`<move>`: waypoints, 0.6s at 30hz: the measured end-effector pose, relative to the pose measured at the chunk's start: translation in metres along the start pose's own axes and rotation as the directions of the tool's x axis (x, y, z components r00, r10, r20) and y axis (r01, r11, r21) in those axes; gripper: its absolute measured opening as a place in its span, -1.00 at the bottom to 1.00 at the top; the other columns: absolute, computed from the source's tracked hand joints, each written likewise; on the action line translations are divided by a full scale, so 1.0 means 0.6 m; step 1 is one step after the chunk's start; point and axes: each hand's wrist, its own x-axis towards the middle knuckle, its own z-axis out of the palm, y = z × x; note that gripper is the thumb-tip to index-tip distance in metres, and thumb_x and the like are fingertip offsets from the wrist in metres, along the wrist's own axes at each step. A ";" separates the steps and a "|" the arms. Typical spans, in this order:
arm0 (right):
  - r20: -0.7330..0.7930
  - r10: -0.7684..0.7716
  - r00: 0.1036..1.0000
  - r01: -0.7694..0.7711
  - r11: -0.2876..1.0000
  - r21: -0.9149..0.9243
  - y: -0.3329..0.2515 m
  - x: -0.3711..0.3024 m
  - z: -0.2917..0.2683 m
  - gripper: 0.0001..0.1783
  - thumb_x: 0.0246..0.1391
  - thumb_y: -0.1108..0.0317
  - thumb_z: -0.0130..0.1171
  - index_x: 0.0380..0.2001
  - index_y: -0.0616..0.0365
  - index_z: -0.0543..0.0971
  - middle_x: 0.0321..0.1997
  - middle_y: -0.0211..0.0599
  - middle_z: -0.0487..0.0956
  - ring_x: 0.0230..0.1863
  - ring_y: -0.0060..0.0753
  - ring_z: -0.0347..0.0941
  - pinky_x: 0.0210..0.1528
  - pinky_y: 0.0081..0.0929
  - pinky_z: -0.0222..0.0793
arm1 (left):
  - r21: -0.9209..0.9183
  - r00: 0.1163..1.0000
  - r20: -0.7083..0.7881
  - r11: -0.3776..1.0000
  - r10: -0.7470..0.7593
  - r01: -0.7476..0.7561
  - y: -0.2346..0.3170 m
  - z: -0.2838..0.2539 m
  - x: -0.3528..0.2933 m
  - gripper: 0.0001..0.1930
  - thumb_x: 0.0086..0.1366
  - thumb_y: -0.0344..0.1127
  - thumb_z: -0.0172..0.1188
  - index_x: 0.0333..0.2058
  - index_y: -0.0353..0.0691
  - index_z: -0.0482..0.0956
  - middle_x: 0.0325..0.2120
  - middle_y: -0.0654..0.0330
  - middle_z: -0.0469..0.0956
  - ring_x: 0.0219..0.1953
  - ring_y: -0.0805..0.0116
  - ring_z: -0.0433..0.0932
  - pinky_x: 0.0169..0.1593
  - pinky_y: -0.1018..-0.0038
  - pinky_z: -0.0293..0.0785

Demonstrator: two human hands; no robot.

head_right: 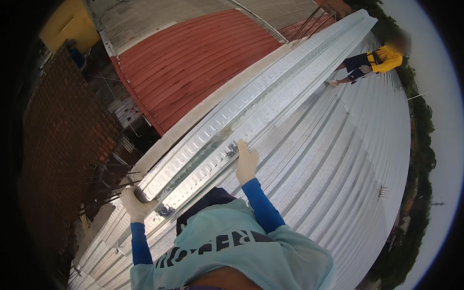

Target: The person walks on a corrugated metal roof, positions a metal panel, and secures it using a nail gun. They then handle metal rods and continue moving along the roof while another person works nearby.

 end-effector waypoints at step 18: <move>0.372 0.440 0.817 -0.434 0.895 -0.107 0.332 -0.216 0.166 -0.40 0.11 -0.01 0.44 -0.13 0.41 0.63 -0.32 -0.27 0.58 -0.41 -0.41 0.47 -0.40 -0.26 0.41 | 0.394 0.994 0.034 0.915 -0.105 0.083 -0.262 -0.268 -0.149 -0.15 -0.42 0.21 0.64 -0.20 -0.23 0.53 -0.26 0.07 0.49 -0.09 -0.09 0.45 0.06 0.01 0.36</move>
